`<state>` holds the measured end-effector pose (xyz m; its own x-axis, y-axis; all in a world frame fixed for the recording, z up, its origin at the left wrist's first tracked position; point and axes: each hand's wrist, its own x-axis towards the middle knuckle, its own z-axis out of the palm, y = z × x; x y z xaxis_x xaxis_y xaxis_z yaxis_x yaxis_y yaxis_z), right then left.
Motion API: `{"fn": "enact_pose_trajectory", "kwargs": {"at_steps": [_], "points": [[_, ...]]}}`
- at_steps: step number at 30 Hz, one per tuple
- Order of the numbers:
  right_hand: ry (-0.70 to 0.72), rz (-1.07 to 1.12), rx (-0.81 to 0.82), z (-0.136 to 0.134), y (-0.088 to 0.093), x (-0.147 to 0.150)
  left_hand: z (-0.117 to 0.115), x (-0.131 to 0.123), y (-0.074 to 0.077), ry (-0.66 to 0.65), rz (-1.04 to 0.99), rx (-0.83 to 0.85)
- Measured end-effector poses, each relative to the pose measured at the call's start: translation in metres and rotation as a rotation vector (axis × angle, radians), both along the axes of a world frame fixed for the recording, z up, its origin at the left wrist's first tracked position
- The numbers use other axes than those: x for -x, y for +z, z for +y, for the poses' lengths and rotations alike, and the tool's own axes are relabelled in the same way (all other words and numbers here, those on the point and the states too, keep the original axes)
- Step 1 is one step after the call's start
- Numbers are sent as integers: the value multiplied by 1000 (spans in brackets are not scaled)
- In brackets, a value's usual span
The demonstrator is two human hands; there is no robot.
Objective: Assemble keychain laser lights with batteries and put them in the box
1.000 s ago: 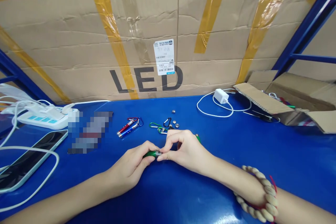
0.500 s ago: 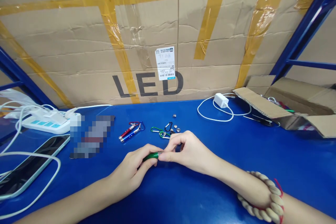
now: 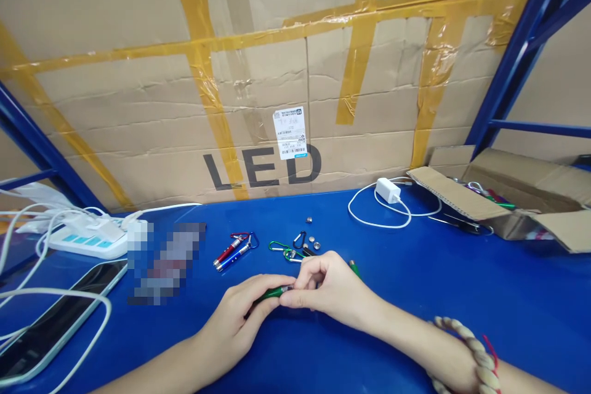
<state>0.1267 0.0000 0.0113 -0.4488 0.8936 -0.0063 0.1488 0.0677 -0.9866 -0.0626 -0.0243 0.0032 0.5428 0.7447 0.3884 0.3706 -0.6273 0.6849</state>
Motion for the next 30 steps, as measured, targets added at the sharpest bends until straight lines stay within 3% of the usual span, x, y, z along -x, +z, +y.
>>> {"fn": "enact_pose_trajectory", "kwargs": {"at_steps": [14,19,30], "points": [[-193,-44,-283,-3,-4,3,0,-4,2,136,16,149],[-157,35,-403,-1,-7,1,1,-4,2,129,16,154],[-16,38,-349,-1,-2,-3,0,0,-1,13,-14,162]]}}
